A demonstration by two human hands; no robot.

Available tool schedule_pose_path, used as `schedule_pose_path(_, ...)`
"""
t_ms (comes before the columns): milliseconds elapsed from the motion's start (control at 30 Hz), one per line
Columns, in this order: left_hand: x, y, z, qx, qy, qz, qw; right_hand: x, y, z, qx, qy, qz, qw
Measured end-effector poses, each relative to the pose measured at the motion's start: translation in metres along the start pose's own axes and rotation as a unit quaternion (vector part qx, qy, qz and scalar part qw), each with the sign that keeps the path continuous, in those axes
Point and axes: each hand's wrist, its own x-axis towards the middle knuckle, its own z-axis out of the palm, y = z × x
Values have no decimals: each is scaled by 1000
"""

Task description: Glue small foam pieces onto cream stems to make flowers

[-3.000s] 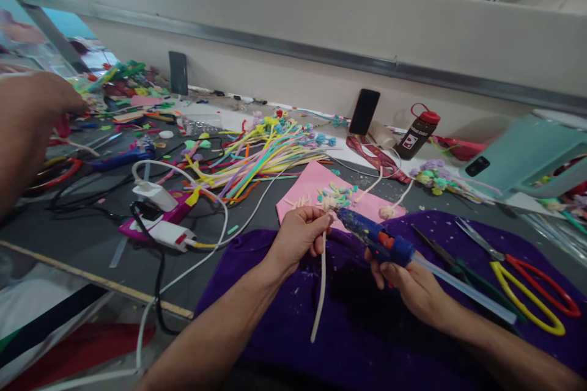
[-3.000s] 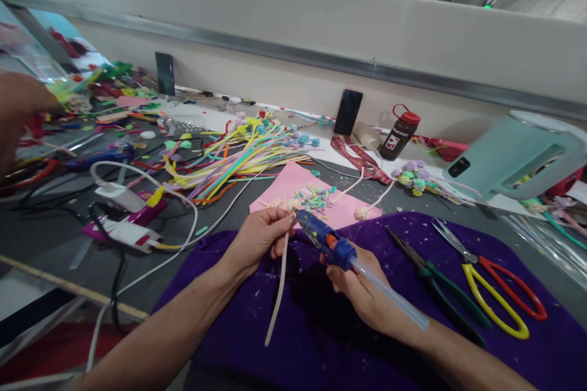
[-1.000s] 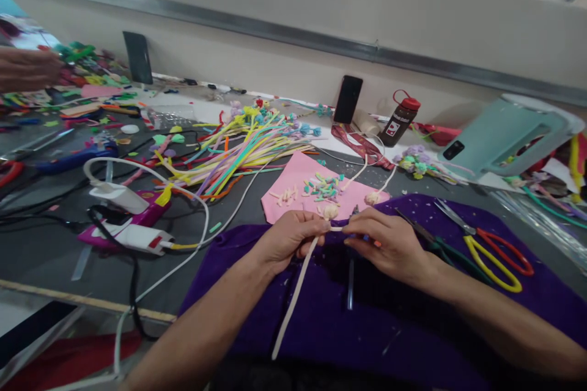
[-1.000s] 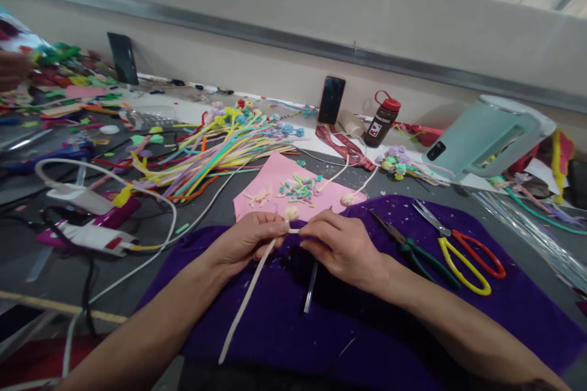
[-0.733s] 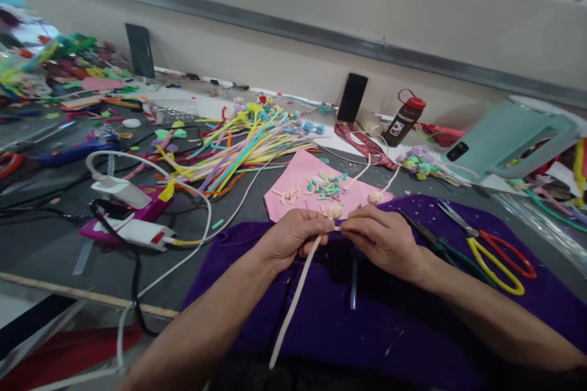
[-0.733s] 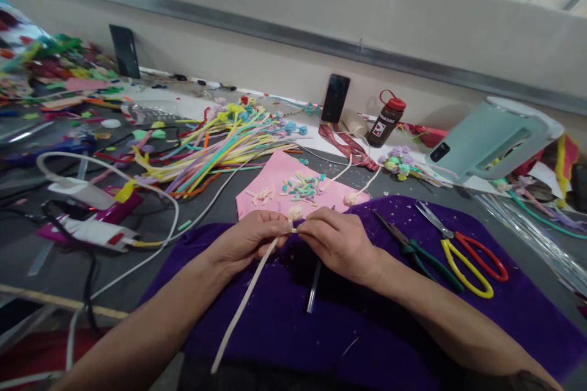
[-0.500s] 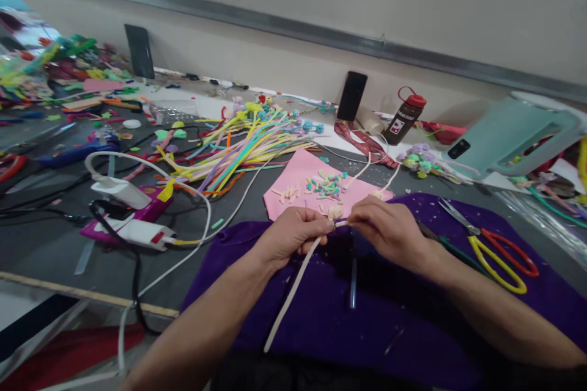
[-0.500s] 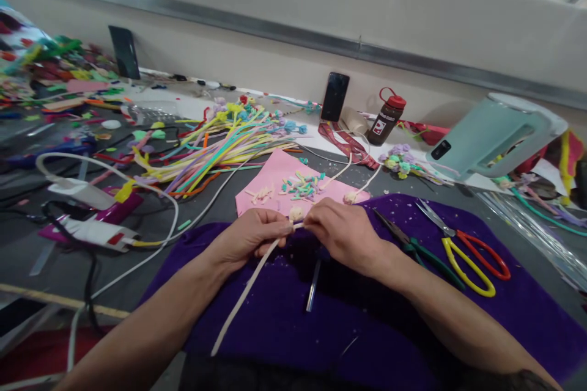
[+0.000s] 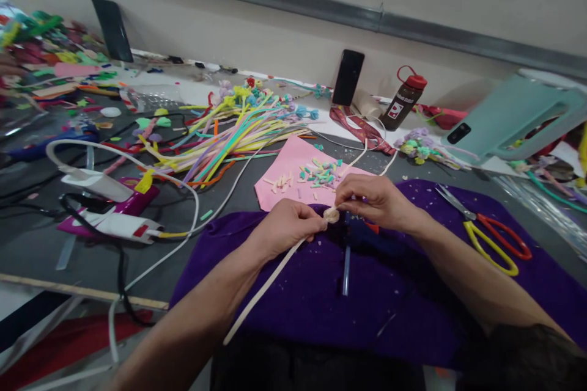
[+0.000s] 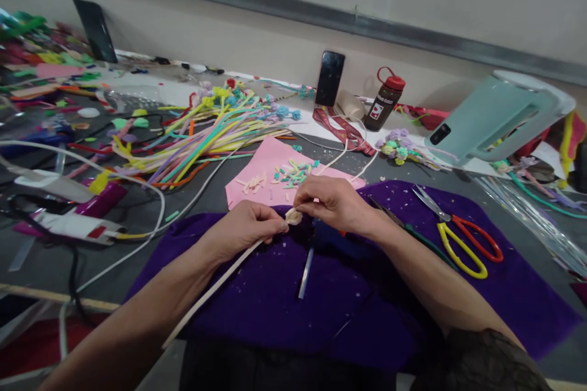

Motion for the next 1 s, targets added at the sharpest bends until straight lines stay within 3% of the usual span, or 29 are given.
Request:
schedule_pose_path(267, 0, 2, 1, 22, -2, 11, 1000, 3, -1, -1, -21, -29, -36, 999)
schedule_pose_path(1000, 0, 0, 2, 1, -7, 12, 1000, 0, -4, 2, -107, -46, -36, 993)
